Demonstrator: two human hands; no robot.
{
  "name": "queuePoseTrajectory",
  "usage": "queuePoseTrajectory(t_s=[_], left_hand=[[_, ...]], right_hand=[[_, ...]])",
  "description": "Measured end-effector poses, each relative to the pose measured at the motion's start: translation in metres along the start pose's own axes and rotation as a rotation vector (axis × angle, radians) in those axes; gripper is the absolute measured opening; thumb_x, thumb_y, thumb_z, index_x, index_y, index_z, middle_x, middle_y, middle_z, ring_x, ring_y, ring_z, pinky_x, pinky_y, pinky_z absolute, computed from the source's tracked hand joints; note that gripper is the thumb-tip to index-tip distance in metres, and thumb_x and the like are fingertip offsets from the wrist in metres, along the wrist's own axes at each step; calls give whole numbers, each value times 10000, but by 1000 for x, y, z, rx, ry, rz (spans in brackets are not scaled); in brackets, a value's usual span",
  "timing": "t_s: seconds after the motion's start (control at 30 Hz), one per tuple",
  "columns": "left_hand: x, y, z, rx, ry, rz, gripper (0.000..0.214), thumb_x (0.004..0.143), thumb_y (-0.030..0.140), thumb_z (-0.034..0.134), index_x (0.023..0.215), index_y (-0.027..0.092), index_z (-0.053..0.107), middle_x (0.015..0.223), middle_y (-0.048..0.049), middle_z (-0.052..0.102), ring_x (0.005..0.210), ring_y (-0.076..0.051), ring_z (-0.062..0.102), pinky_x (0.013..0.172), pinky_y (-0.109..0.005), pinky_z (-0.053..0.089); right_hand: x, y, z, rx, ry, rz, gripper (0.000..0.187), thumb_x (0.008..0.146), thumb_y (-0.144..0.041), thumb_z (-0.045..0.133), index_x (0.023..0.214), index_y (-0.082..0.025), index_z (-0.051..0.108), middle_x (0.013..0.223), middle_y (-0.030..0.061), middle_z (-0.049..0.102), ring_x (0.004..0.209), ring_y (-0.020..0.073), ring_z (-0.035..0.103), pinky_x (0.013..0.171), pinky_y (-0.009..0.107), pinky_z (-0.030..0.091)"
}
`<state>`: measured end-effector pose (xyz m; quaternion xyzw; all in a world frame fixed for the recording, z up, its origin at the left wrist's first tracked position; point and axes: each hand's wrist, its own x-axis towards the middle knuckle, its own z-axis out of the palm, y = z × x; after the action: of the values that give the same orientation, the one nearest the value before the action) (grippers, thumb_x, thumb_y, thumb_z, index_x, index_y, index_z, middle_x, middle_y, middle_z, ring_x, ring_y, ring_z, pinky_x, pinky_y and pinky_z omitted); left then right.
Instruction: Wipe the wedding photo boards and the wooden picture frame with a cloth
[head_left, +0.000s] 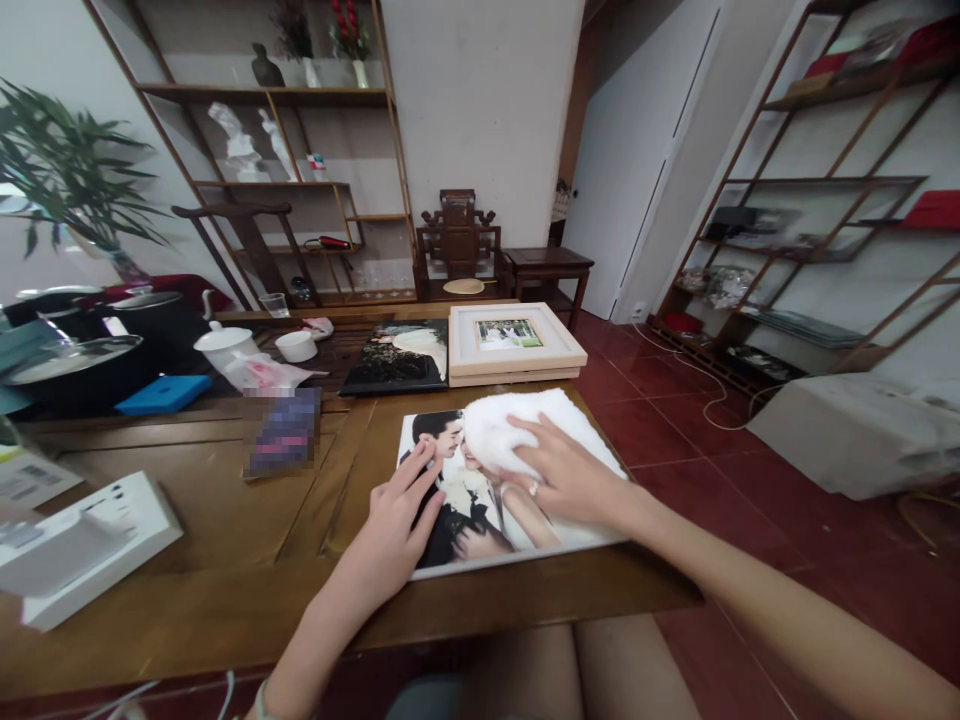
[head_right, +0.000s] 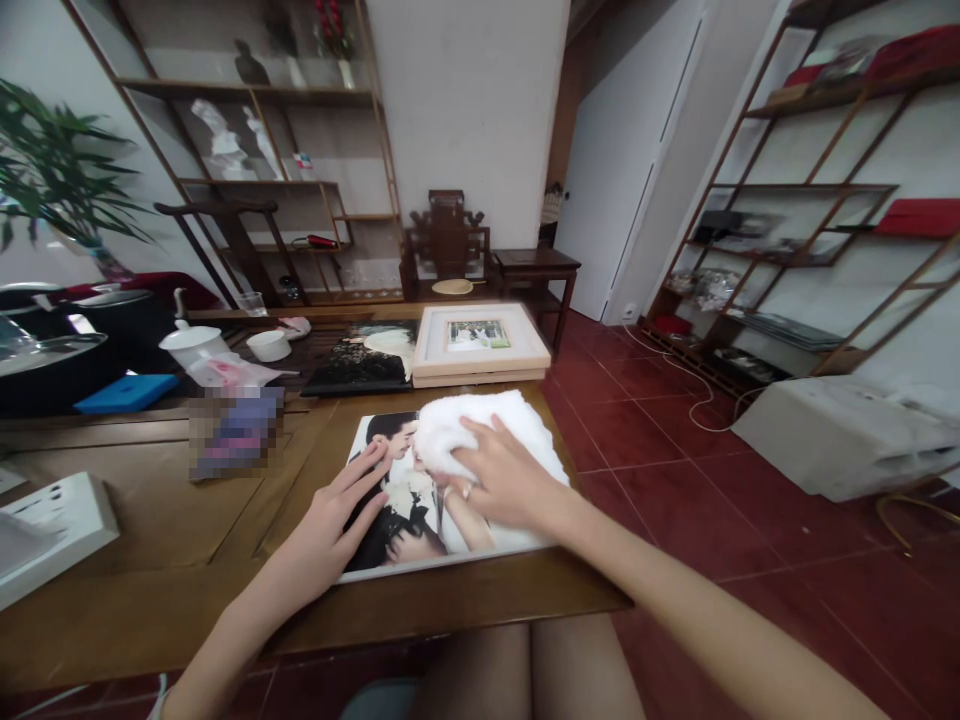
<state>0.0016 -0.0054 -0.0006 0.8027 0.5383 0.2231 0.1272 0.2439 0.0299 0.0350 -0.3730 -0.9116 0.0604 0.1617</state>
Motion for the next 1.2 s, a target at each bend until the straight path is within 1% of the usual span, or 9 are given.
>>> queuePoseTrajectory(t_s=[0.13,0.23,0.4,0.6,0.7,0.83,1.0,1.1,1.2], left_hand=[[-1,3,-3,-3,-7,-15,452,935,323,314,1330,147,444,1488,-131,316,1389,-221,236,1081,-475,282],[0,4,-3,-13,-8,-21,457,934,318,314,1326,124,448,1484,-146,319,1388,-228,240,1076,-481,289],[1,3,0,-25,7,-10,458,934,309,309,1327,117,447,1486,-150,311,1387,-232,243,1071,-490,298],[1,0,0,-2,3,-5,458,933,295,305,1354,149,412,1490,-133,312,1387,-223,242,1075,-476,295],[-1,0,-1,1,1,3,450,935,290,303,1355,168,410,1493,-124,309,1387,-221,243,1076,-469,296],[-1,2,-1,3,11,1,443,938,300,314,1357,188,402,1493,-116,312,1388,-217,241,1075,-472,294],[-1,4,-4,-25,13,1,423,939,300,322,1333,182,423,1486,-124,325,1384,-221,254,1068,-481,301],[-1,4,-4,-44,15,-9,432,943,310,309,1347,188,398,1482,-119,335,1384,-212,252,1074,-476,298],[-1,3,-3,-56,37,-8,436,946,302,294,1362,201,376,1473,-107,356,1377,-200,272,1080,-466,292]], right_hand=[[36,26,0,-24,39,28,338,962,-333,370,1081,-128,611,1184,144,609,1292,304,364,1055,573,205],[38,22,-3,-29,16,36,335,971,-304,341,1049,-136,619,1116,133,637,1248,308,414,1030,572,245],[-5,-25,-7,8,-87,20,290,922,-240,394,1061,-145,631,1205,145,598,1345,347,257,1051,614,179],[-52,-74,-8,105,-208,-70,228,842,-272,520,1010,-175,639,1448,121,370,1373,369,158,1061,648,127],[-39,-65,-6,117,-156,-60,224,853,-261,503,1009,-174,639,1408,127,429,1368,343,201,1071,620,142],[6,-30,1,60,-63,-6,266,907,-269,430,995,-139,644,1269,177,551,1347,339,263,1049,618,183],[51,5,7,44,-48,-13,242,844,-256,527,1050,-171,620,1324,128,513,1361,340,218,1036,644,153],[50,2,6,46,-70,-36,222,863,-242,493,1018,-176,637,1270,119,563,1363,324,221,1048,636,127],[25,-21,3,38,-75,-28,248,886,-234,443,992,-155,653,1286,157,548,1355,321,248,1051,625,153]])
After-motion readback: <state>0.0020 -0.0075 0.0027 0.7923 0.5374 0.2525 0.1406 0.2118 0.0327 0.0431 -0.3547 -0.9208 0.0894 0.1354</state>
